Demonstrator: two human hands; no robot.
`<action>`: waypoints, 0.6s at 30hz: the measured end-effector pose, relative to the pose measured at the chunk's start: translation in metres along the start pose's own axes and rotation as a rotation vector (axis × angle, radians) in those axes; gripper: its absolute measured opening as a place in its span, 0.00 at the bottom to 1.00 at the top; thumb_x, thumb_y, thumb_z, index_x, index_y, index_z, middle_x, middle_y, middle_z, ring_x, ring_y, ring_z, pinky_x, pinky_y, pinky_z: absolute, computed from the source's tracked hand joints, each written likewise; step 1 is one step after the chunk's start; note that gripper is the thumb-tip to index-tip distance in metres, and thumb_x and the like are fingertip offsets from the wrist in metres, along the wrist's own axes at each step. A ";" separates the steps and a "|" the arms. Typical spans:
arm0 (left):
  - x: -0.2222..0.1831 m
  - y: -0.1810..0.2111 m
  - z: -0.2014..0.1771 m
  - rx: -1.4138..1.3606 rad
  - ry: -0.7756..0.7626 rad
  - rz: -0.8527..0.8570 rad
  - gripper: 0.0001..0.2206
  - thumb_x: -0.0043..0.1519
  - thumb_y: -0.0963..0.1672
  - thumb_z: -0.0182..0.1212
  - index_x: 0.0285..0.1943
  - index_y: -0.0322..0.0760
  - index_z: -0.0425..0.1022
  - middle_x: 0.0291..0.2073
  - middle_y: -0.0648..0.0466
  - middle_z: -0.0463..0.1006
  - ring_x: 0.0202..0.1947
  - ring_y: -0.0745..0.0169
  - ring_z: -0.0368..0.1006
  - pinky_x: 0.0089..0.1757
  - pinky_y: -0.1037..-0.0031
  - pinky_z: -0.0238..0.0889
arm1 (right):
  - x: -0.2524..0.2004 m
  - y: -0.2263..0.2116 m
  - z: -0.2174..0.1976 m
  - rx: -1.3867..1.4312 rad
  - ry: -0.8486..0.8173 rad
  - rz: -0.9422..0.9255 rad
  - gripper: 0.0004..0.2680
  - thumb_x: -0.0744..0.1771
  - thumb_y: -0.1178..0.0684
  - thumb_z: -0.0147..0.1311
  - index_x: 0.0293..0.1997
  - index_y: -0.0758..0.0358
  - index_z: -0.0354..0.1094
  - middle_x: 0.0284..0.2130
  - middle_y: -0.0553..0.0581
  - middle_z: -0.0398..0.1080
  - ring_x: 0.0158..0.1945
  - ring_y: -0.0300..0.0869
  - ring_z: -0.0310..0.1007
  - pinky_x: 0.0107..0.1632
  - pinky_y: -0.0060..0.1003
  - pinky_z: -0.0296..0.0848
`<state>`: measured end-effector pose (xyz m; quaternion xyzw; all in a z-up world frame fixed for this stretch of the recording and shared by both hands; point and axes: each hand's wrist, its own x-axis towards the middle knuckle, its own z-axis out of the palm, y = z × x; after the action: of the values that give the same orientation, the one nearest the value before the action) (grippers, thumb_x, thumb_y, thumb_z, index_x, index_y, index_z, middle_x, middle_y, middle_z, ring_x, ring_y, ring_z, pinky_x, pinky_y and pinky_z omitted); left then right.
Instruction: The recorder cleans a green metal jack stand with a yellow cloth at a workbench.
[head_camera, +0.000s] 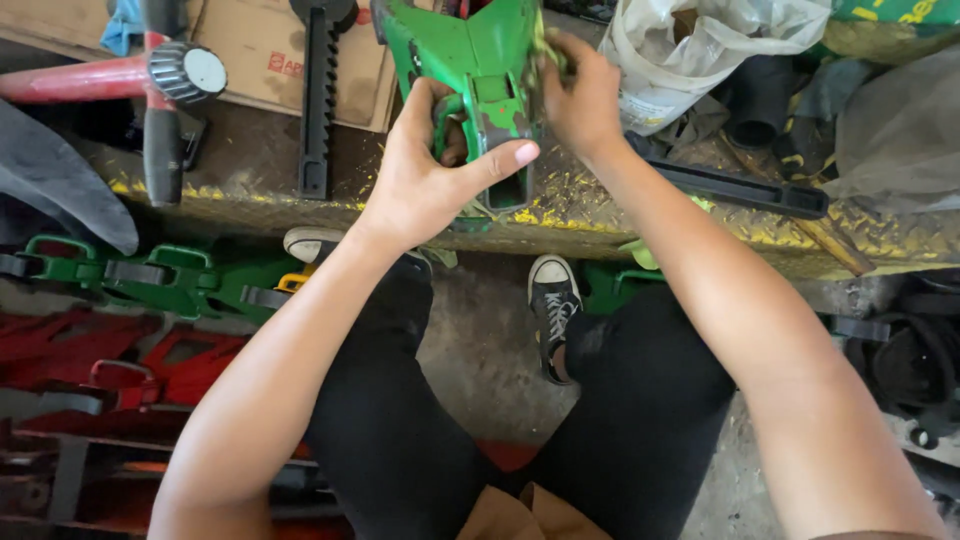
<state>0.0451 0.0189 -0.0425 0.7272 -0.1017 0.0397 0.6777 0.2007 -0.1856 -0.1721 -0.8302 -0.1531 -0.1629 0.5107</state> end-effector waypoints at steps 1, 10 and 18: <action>0.000 0.001 -0.001 -0.006 -0.009 0.011 0.29 0.60 0.49 0.77 0.60 0.33 0.63 0.44 0.58 0.77 0.42 0.77 0.68 0.43 0.82 0.67 | -0.004 0.011 -0.004 -0.080 -0.062 -0.074 0.10 0.68 0.59 0.58 0.55 0.69 0.72 0.44 0.68 0.79 0.47 0.50 0.82 0.51 0.40 0.79; 0.010 -0.003 0.000 -0.056 0.013 0.029 0.29 0.60 0.49 0.77 0.62 0.32 0.65 0.47 0.57 0.80 0.45 0.76 0.72 0.46 0.80 0.68 | -0.037 0.000 -0.021 -0.324 -0.463 0.179 0.11 0.62 0.56 0.62 0.46 0.70 0.75 0.41 0.72 0.76 0.47 0.60 0.79 0.51 0.47 0.75; 0.013 -0.006 0.000 0.026 0.069 -0.005 0.27 0.58 0.50 0.78 0.57 0.34 0.68 0.41 0.61 0.78 0.37 0.78 0.65 0.40 0.82 0.65 | -0.057 0.002 0.002 -0.235 -0.372 0.243 0.12 0.59 0.51 0.67 0.33 0.68 0.68 0.29 0.67 0.75 0.34 0.55 0.77 0.41 0.44 0.73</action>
<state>0.0594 0.0176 -0.0456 0.7344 -0.0759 0.0646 0.6714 0.1507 -0.1900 -0.1989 -0.9119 -0.1237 0.0387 0.3894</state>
